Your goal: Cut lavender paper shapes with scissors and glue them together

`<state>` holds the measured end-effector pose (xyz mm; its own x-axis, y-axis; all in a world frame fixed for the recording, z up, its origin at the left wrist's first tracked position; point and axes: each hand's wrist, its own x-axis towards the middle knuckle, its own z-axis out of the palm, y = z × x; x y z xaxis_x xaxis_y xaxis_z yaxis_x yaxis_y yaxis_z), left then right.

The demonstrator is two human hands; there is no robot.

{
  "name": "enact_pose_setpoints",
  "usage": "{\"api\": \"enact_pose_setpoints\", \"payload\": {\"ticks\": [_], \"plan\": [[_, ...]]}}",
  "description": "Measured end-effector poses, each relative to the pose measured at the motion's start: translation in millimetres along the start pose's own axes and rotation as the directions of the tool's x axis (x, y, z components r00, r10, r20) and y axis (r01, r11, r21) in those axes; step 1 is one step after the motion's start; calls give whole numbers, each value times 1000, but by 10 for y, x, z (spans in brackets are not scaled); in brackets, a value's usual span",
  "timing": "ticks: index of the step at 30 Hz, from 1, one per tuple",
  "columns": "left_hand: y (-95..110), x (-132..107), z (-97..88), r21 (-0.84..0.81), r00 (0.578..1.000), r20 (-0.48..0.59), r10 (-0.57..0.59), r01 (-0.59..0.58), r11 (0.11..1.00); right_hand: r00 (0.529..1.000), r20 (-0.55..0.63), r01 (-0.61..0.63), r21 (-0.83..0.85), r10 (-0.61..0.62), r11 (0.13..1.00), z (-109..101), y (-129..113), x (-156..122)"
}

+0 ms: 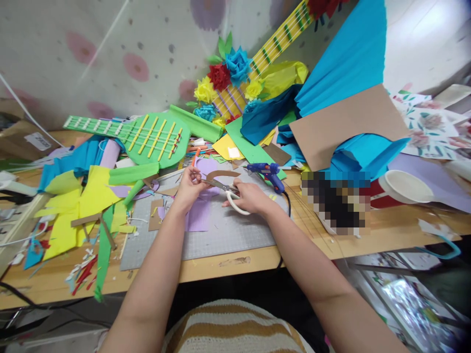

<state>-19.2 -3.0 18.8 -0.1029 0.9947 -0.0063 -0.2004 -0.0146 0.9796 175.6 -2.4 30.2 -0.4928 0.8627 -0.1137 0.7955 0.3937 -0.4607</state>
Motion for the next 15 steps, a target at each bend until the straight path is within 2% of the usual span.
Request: {"api": "enact_pose_setpoints", "payload": {"ticks": [15], "plan": [[23, -4, -20, 7, 999, 35, -22, 21, 1000, 998, 55, -5, 77, 1, 997, -30, -2, -13]]}}
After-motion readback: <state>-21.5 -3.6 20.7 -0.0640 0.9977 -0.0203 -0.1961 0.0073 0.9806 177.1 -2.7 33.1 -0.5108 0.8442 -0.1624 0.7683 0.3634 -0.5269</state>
